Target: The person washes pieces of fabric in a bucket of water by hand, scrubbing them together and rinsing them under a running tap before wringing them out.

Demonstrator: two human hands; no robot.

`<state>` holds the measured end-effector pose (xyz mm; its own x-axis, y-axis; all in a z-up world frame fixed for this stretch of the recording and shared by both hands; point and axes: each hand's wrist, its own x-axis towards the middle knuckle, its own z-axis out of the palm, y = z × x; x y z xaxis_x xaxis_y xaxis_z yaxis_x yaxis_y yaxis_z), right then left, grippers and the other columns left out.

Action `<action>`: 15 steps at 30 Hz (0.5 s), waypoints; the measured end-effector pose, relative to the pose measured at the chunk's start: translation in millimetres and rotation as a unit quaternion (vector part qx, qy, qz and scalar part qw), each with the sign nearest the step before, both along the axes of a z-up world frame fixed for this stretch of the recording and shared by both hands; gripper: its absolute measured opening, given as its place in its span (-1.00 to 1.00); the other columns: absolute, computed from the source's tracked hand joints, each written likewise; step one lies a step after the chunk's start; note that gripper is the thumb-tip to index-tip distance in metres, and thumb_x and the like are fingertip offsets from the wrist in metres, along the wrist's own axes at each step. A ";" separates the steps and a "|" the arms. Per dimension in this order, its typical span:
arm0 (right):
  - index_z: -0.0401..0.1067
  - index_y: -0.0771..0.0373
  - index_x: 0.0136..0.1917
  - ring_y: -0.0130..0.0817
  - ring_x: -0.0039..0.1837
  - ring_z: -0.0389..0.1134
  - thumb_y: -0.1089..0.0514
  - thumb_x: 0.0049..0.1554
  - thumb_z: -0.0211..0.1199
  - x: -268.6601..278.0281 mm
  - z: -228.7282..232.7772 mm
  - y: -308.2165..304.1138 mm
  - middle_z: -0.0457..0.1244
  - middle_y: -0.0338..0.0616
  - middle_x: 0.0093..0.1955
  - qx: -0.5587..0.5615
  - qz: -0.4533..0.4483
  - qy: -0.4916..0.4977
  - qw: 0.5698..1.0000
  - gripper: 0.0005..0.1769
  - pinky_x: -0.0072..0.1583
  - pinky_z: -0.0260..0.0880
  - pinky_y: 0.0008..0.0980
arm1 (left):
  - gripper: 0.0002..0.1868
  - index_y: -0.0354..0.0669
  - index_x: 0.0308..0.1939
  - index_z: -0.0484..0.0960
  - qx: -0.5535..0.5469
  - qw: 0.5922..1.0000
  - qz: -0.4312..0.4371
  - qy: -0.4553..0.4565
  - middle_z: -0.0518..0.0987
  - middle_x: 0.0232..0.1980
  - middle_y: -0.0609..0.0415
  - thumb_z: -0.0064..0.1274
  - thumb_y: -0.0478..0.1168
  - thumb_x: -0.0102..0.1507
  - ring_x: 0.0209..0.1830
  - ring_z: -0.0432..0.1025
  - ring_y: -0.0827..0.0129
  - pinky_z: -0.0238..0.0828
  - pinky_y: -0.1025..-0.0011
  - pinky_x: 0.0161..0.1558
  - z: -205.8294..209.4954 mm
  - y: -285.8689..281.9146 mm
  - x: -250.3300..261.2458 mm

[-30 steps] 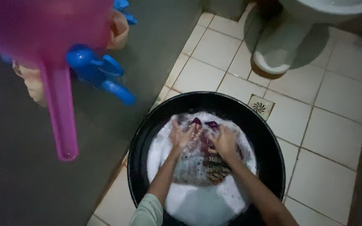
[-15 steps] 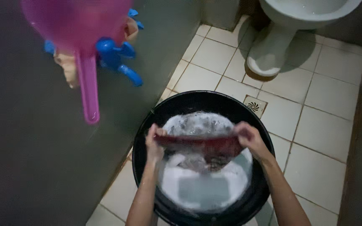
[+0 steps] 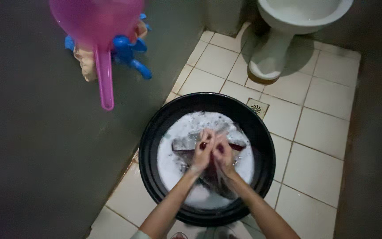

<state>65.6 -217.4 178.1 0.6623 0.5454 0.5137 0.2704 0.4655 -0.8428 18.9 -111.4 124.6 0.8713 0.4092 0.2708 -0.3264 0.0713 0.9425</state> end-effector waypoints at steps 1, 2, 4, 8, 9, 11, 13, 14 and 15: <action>0.26 0.27 0.12 -0.36 0.23 0.16 -0.27 0.19 0.21 -2.8 7.1 9.3 0.11 -0.24 0.14 0.082 -0.040 0.038 0.995 -0.43 0.36 0.13 -0.38 | -0.63 -0.36 -0.01 0.53 0.043 0.998 0.048 0.014 0.39 0.09 -0.08 -0.01 -0.03 0.49 0.14 0.27 0.26 0.21 0.27 0.16 18.7 -11.5 2.6; 0.26 0.27 0.12 -0.36 0.23 0.16 -0.27 0.19 0.21 -8.5 15.7 11.8 0.11 -0.24 0.14 0.082 -0.041 0.037 0.995 -0.43 0.36 0.13 -0.38 | -0.58 -0.34 0.14 0.50 0.087 0.991 0.096 0.029 0.31 0.29 -0.13 -0.08 -0.02 0.45 0.33 0.18 0.17 0.07 0.20 0.31 38.2 -19.5 2.7; 0.16 0.28 0.33 -0.31 0.37 0.11 -0.27 0.22 0.12 -16.9 34.2 7.0 0.12 -0.13 0.30 0.060 -0.091 0.064 0.992 -0.33 0.43 0.01 -0.37 | -0.61 -0.29 0.10 0.45 0.138 0.979 0.150 0.007 0.31 0.27 -0.14 -0.16 0.01 0.47 0.31 0.20 0.11 0.07 0.16 0.36 77.4 -24.9 6.2; 0.32 0.31 0.11 -0.33 0.16 0.19 -0.17 0.26 -0.02 -19.7 52.7 -1.5 0.19 -0.16 0.07 0.022 -0.228 0.040 0.972 -0.51 0.28 0.16 -0.37 | -0.55 -0.31 0.12 0.35 0.274 0.930 0.243 0.016 0.30 0.18 -0.18 -0.14 0.03 0.41 0.29 0.18 -0.03 0.00 0.08 0.37 133.4 -33.3 13.2; 0.32 0.30 -0.02 -0.38 0.03 0.19 -0.09 0.28 0.01 -16.0 56.3 -4.1 0.18 -0.20 -0.07 -0.021 -0.300 0.040 0.953 -0.63 0.16 0.19 -0.39 | -0.55 -0.31 0.12 0.35 0.272 0.931 0.242 0.017 0.30 0.18 -0.18 -0.14 0.03 0.41 0.29 0.18 -0.03 0.00 0.08 0.37 141.8 -32.3 14.3; 0.31 0.29 -0.15 -0.43 -0.09 0.18 0.00 0.30 0.05 -9.4 74.2 -0.9 0.17 -0.24 -0.22 -0.058 -0.370 0.036 0.927 -0.68 0.04 0.23 -0.41 | -0.57 -0.28 0.14 0.45 0.190 0.972 0.135 -0.028 0.32 0.21 -0.15 -0.27 0.04 0.52 0.37 0.24 0.02 0.09 0.11 0.47 163.7 -25.7 21.3; 0.32 0.31 -0.23 -0.55 -0.20 0.09 0.15 0.27 0.16 2.0 104.0 7.0 0.10 -0.35 -0.30 -0.029 -0.392 0.021 0.919 -0.74 -0.15 0.13 -0.46 | -0.46 -0.26 0.26 0.40 0.140 0.987 0.052 -0.066 0.32 0.32 -0.14 -0.35 0.14 0.52 0.45 0.22 0.07 0.05 0.16 0.52 185.6 -10.8 11.8; 0.30 0.30 -0.23 -0.58 -0.18 0.08 0.18 0.30 0.18 7.3 122.1 11.9 0.10 -0.37 -0.28 -0.005 -0.397 0.007 0.918 -0.73 -0.13 0.14 -0.48 | -0.34 -0.25 0.37 0.35 0.091 0.989 -0.036 -0.107 0.32 0.43 -0.12 -0.42 0.24 0.52 0.52 0.20 0.12 0.01 0.21 0.58 199.2 -1.0 3.9; 0.29 0.30 -0.22 -0.61 -0.17 0.08 0.20 0.33 0.20 13.8 141.8 17.0 0.10 -0.39 -0.27 0.018 -0.401 -0.007 0.916 -0.71 -0.11 0.14 -0.50 | -0.34 -0.25 0.37 0.35 0.092 0.989 -0.035 -0.111 0.32 0.43 -0.12 -0.42 0.24 0.52 0.52 0.20 0.12 0.01 0.21 0.58 213.4 7.6 -9.5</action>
<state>79.4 -200.4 320.0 0.8361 -0.1307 0.5328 0.5476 0.1405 -0.8248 9.4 -103.8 337.9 0.8065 0.2760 0.5229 -0.5272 -0.0648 0.8473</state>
